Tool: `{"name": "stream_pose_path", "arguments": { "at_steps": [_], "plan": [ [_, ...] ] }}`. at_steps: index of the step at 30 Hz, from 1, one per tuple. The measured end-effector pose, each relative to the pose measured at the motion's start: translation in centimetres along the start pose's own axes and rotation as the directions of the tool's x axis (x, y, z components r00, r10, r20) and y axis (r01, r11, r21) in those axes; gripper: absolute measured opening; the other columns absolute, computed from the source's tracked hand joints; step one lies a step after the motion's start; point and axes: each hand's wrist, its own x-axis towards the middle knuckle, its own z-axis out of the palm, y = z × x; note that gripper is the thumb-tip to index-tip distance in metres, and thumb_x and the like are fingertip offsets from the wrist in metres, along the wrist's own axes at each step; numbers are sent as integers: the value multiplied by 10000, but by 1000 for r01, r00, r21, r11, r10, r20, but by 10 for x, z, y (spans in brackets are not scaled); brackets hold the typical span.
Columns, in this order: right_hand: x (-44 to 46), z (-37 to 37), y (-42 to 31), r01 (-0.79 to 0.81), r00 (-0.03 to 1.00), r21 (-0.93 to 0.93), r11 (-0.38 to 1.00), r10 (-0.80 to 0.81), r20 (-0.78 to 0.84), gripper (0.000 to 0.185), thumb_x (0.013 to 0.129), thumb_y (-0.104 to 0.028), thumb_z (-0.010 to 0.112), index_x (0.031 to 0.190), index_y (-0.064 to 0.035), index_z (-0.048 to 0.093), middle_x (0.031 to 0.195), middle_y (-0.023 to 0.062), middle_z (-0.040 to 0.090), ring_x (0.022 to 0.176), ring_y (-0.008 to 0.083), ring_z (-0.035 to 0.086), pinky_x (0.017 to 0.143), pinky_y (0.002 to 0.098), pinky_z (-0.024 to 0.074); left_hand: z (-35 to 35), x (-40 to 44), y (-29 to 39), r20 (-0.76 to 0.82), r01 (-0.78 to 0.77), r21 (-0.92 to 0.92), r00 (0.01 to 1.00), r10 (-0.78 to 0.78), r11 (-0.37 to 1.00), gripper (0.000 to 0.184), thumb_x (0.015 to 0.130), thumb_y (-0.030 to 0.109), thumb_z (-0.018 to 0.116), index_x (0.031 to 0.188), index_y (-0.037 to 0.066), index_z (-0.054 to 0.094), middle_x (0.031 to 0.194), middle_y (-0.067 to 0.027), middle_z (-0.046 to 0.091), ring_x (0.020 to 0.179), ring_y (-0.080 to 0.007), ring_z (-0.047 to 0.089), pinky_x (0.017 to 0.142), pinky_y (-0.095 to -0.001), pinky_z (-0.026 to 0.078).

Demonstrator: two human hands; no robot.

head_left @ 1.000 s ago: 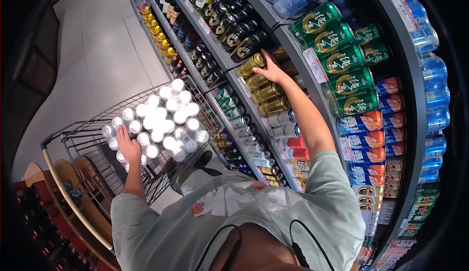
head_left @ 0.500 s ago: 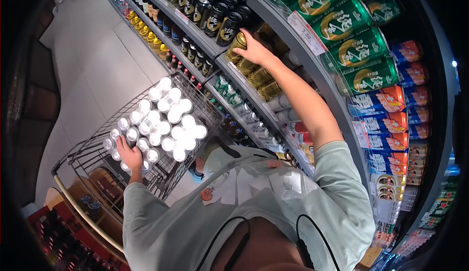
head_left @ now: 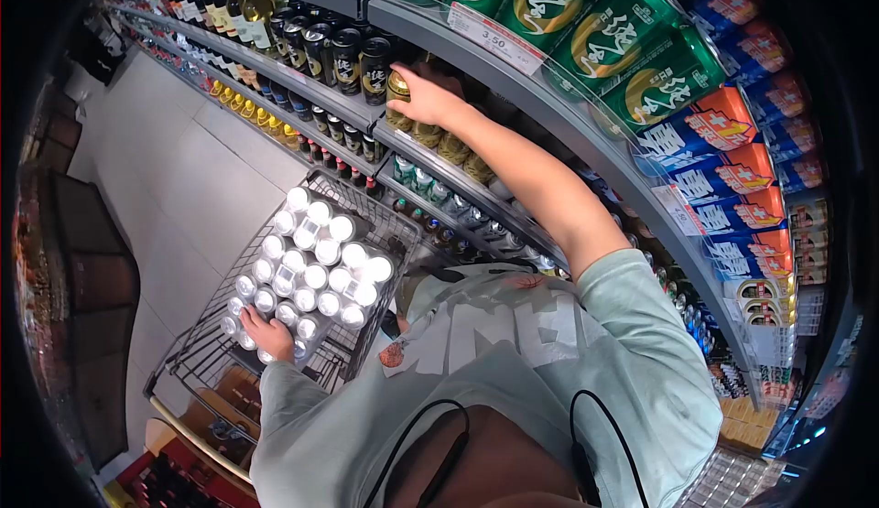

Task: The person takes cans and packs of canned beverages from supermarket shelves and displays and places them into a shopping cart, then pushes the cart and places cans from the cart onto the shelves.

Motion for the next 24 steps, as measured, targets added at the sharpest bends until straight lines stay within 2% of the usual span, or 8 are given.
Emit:
{"name": "stream_pose_path", "arguments": {
  "at_steps": [5,8,15,17,24],
  "plan": [
    [6,7,7,1,998,-44,999,-3,-58,782,823,-533,690,1502,-287,391,1418,146,491,1276,356,523,1027,459,461,0,1,9,14,17,-2,1000,-17,1000,678,785,-25,507,1454,11,400,1529,-223,348,1444,-404,285,1196,-521,240],
    [8,-1,7,-5,1000,-25,1000,5,-14,770,823,-533,692,1493,-283,405,1425,152,482,1287,354,514,1022,458,468,8,2,7,-1,4,11,1000,-4,1000,664,792,-23,498,1449,11,411,1525,-228,353,1437,-413,295,1190,-524,250],
    [10,10,6,1,999,-42,999,-3,-47,775,823,-542,689,1493,-277,404,1434,146,484,1279,358,524,1030,453,465,3,16,0,-21,13,-37,1000,-14,999,635,805,12,471,1437,-4,422,1516,-236,365,1430,-417,303,1192,-523,243],
    [9,6,6,-22,1000,20,1000,22,13,789,829,-540,678,1519,-308,374,1514,234,380,1380,393,422,1072,494,415,3,16,3,-13,28,-28,1000,-28,999,625,809,24,467,1432,-9,428,1514,-238,367,1429,-417,304,1193,-523,240],
    [5,0,0,-22,998,33,999,20,59,798,822,-549,689,1515,-305,377,1486,188,444,1339,368,478,1069,475,425,1,14,-1,-20,27,-48,999,-28,998,619,810,46,466,1426,-12,435,1512,-232,375,1431,-414,299,1195,-526,235]
  ]
}}
